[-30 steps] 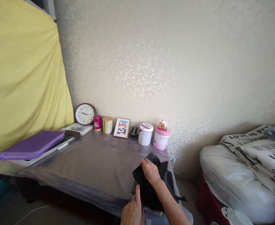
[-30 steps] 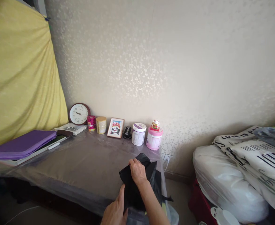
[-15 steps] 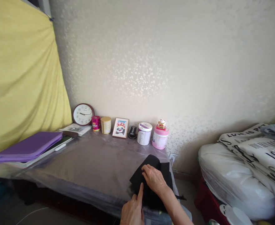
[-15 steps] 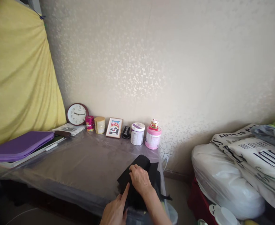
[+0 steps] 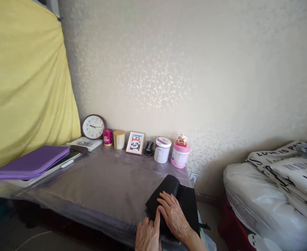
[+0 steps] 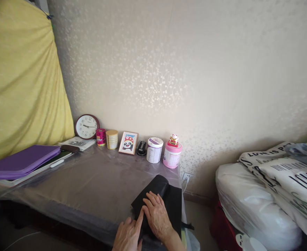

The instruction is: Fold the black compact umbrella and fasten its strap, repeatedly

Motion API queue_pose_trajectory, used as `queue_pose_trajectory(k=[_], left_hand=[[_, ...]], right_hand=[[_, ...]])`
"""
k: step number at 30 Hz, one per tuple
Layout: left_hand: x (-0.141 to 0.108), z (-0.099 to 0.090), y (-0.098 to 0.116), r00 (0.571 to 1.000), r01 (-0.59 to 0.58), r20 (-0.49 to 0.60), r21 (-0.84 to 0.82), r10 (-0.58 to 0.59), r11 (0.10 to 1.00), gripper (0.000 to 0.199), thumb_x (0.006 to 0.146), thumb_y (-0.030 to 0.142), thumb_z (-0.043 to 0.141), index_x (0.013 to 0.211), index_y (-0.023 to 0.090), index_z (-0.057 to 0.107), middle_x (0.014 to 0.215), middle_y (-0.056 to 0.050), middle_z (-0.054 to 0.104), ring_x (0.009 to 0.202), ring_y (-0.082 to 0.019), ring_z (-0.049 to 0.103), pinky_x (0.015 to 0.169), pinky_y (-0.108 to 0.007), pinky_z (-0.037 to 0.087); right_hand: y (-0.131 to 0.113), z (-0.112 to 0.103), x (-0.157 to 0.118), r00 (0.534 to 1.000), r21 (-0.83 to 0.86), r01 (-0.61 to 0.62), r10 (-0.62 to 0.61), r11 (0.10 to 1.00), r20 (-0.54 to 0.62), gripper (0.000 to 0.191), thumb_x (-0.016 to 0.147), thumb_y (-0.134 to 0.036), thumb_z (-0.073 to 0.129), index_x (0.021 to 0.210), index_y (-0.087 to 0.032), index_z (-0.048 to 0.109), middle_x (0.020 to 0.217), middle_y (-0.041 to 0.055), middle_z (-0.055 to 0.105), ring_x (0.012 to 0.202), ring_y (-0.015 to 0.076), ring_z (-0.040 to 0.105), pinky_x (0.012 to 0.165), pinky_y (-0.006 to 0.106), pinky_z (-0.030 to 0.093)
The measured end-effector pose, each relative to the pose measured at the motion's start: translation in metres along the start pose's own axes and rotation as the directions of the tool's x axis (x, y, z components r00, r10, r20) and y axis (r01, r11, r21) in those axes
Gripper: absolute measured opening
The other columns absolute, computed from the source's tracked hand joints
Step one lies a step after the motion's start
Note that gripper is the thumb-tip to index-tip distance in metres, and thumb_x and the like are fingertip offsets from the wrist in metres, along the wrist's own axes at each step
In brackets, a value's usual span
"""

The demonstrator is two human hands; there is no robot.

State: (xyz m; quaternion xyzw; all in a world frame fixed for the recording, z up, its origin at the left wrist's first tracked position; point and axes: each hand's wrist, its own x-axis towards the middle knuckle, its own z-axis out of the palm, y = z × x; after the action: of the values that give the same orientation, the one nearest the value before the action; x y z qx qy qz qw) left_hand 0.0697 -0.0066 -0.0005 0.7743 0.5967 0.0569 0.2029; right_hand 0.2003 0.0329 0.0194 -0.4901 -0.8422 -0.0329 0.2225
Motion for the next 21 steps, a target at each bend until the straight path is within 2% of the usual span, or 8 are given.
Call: queue_pose_trajectory(k=[6,12,17,21], left_hand=[[0.001,-0.006,0.002,1.000,0.004,0.006,-0.025,-0.003,1.000,0.086,0.061,0.009,0.045,0.139,0.016,0.009,0.106,-0.013,0.060,0.106,-0.032,0.042,0.091,-0.048,0.031],[0.006,-0.001,-0.001,0.999,0.018,0.036,-0.021,-0.017,1.000,0.088,0.061,0.011,0.046,0.139,0.017,0.005,0.101,-0.012,0.062,0.102,-0.031,0.045,0.084,-0.044,0.036],[0.010,0.000,0.000,0.993,0.056,0.101,-0.021,-0.054,0.998,0.090,0.062,0.012,0.048,0.138,0.016,0.000,0.102,-0.012,0.063,0.103,-0.031,0.047,0.082,-0.043,0.038],[0.007,-0.006,0.000,0.990,0.066,0.131,-0.043,-0.060,0.997,0.087,0.067,0.016,0.048,0.138,0.013,-0.002,0.102,-0.011,0.063,0.102,-0.030,0.048,0.081,-0.041,0.039]], right_hand=[[0.028,0.006,0.033,0.997,-0.030,-0.044,0.045,0.999,0.062,0.029,0.091,-0.027,0.035,0.103,-0.026,0.062,0.119,0.0019,0.058,0.122,0.0169,0.040,0.105,0.044,0.023],[0.060,0.013,0.057,0.991,-0.055,-0.118,0.121,0.991,0.052,0.032,0.091,-0.027,0.033,0.095,-0.025,0.064,0.108,0.0005,0.064,0.116,0.0160,0.046,0.104,0.043,0.021],[0.082,0.021,0.069,0.986,-0.064,-0.164,0.166,0.984,0.024,0.033,0.091,-0.026,0.032,0.090,-0.026,0.065,0.104,0.0001,0.065,0.112,0.0170,0.048,0.098,0.039,0.029],[0.095,0.022,0.075,0.969,-0.105,-0.244,0.240,0.964,-0.049,0.031,0.090,-0.025,0.033,0.092,-0.022,0.063,0.101,0.0031,0.065,0.097,0.0160,0.056,0.090,0.034,0.038]])
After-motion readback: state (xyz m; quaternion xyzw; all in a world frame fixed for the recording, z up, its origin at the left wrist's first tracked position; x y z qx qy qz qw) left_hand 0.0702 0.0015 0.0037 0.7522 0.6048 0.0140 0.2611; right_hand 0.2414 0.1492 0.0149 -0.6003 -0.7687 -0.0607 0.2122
